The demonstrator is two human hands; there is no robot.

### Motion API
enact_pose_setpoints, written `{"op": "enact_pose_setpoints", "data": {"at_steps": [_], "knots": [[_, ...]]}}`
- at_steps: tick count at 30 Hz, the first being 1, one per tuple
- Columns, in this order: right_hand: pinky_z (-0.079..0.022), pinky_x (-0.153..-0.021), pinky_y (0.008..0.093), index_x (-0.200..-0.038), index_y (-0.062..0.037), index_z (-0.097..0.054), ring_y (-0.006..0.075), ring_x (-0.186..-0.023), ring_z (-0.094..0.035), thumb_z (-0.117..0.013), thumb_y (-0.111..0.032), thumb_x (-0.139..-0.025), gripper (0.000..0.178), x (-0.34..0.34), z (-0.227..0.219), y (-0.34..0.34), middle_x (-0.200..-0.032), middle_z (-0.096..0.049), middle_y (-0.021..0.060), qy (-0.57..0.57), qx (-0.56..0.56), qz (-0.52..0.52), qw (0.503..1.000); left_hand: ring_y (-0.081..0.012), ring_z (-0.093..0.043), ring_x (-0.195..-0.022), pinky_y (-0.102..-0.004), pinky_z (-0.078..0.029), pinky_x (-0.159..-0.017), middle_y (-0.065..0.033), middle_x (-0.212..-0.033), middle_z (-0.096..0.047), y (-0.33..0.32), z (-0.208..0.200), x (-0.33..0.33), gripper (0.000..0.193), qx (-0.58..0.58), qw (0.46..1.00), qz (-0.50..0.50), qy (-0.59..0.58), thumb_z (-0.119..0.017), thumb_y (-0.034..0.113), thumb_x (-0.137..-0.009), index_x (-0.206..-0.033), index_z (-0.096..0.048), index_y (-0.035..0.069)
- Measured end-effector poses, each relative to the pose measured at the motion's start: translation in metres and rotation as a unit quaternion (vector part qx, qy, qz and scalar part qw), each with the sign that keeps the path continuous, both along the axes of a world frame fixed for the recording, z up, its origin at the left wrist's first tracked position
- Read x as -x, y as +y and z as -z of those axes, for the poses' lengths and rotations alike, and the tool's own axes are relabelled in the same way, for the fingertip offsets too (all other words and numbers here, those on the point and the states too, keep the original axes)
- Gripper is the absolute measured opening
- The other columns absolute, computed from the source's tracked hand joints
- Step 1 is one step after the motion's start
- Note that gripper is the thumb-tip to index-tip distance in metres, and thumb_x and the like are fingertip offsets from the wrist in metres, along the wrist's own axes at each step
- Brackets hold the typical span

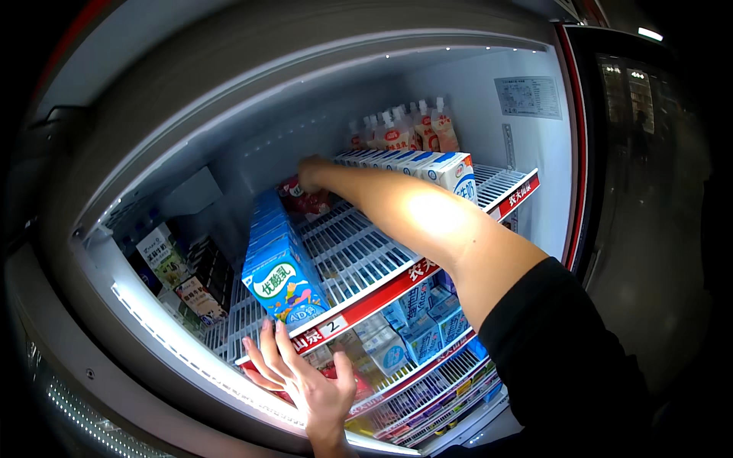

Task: The person restocks a commercial refrigerator by taking yogurt cartons from a cardboard box and placing them on the shelves. They handle red, purple, and green cartons one at a time, arranging them in rows on the middle shelf.

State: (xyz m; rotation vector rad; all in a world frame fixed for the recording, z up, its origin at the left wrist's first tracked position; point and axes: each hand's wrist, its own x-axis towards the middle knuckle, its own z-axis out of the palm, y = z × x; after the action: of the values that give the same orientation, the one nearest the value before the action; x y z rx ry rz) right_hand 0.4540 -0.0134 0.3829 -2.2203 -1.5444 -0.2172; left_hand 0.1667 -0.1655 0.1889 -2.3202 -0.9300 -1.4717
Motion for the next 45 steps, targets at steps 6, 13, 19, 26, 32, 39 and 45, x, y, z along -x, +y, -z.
{"op": "enact_pose_setpoints", "data": {"at_steps": [6, 13, 19, 26, 32, 39, 45], "knots": [[-0.054, -0.092, 0.0413, -0.115, 0.0051, -0.066, 0.0372, -0.113, -0.064, -0.076, -0.022, -0.081, 0.045, -0.058, 0.009, 0.088, -0.126, -0.062, 0.0281, -0.053, 0.038, 0.002, 0.998, -0.047, -0.011, -0.146, -0.0659, -0.002, -0.115, -0.0196, -0.145, -0.027, -0.004, -0.004, -0.014, 0.096, -0.01, 0.999, -0.042, 0.029, -0.068, 0.025, -0.063, -0.145, -0.023, 0.002], [-0.054, -0.095, 0.0393, -0.118, -0.002, -0.068, 0.0322, -0.111, -0.067, -0.087, -0.021, -0.067, 0.058, -0.058, 0.052, 0.099, -0.118, -0.068, 0.0197, 0.002, -0.103, 0.014, 0.995, -0.0483, -0.008, -0.147, -0.0662, 0.0, -0.116, -0.0242, -0.154, -0.023, 0.008, 0.017, -0.011, 0.1, 0.095, 0.992, -0.059, 0.065, -0.07, 0.043, -0.072, -0.151, -0.025, 0.002], [-0.052, -0.098, 0.0392, -0.134, -0.0046, -0.054, 0.0335, -0.118, -0.062, -0.091, -0.021, -0.061, 0.083, -0.058, 0.048, 0.1, -0.129, -0.063, 0.0193, -0.013, -0.016, -0.03, 0.999, -0.0521, -0.008, -0.147, -0.0611, -0.003, -0.12, -0.0296, -0.157, -0.022, 0.006, 0.018, -0.012, 0.1, 0.126, 0.989, -0.056, 0.048, -0.071, 0.048, -0.076, -0.153, -0.028, 0.0], [-0.052, -0.096, 0.0396, -0.137, -0.007, -0.053, 0.0323, -0.118, -0.062, -0.087, -0.026, -0.069, 0.078, -0.065, 0.057, 0.093, -0.128, -0.063, 0.0202, 0.028, -0.078, -0.058, 0.995, -0.0501, -0.019, -0.142, -0.0647, -0.015, -0.115, -0.0282, -0.147, -0.031, -0.018, -0.013, -0.018, 0.093, 0.195, 0.979, -0.058, 0.012, -0.076, 0.04, -0.071, -0.145, -0.034, 0.003], [-0.052, -0.095, 0.0415, -0.113, -0.0045, -0.073, 0.0324, -0.117, -0.063, -0.074, -0.019, -0.078, 0.037, -0.021, -0.006, 0.086, -0.125, -0.065, 0.0206, -0.169, 0.106, -0.023, 0.98, -0.0478, -0.013, -0.141, -0.0653, -0.008, -0.114, -0.0193, -0.137, -0.027, 0.0, 0.001, -0.018, 0.09, -0.012, 0.998, -0.058, 0.005, -0.069, 0.021, -0.061, -0.138, -0.025, 0.004], [-0.052, -0.092, 0.0435, -0.121, -0.0042, -0.069, 0.034, -0.113, -0.064, -0.058, -0.013, -0.086, 0.038, 0.05, -0.073, -0.026, -0.125, -0.066, 0.0193, -0.31, 0.093, -0.059, 0.944, -0.0447, -0.019, -0.144, -0.0599, -0.005, -0.117, -0.0167, -0.142, -0.034, 0.003, 0.003, -0.028, 0.084, -0.051, 0.995, -0.06, -0.066, -0.063, 0.009, -0.061, -0.138, -0.031, 0.002], [-0.05, -0.096, 0.0367, -0.124, -0.0016, -0.064, 0.0304, -0.11, -0.066, -0.048, -0.013, -0.096, 0.035, 0.097, -0.006, -0.31, -0.118, -0.069, 0.0188, -0.087, -0.129, -0.124, 0.98, -0.0389, -0.032, -0.14, -0.055, -0.011, -0.119, -0.0168, -0.135, -0.05, -0.022, -0.012, -0.027, 0.063, -0.094, 0.987, 0.019, -0.13, -0.061, 0.009, -0.071, -0.132, -0.048, 0.002]]}}
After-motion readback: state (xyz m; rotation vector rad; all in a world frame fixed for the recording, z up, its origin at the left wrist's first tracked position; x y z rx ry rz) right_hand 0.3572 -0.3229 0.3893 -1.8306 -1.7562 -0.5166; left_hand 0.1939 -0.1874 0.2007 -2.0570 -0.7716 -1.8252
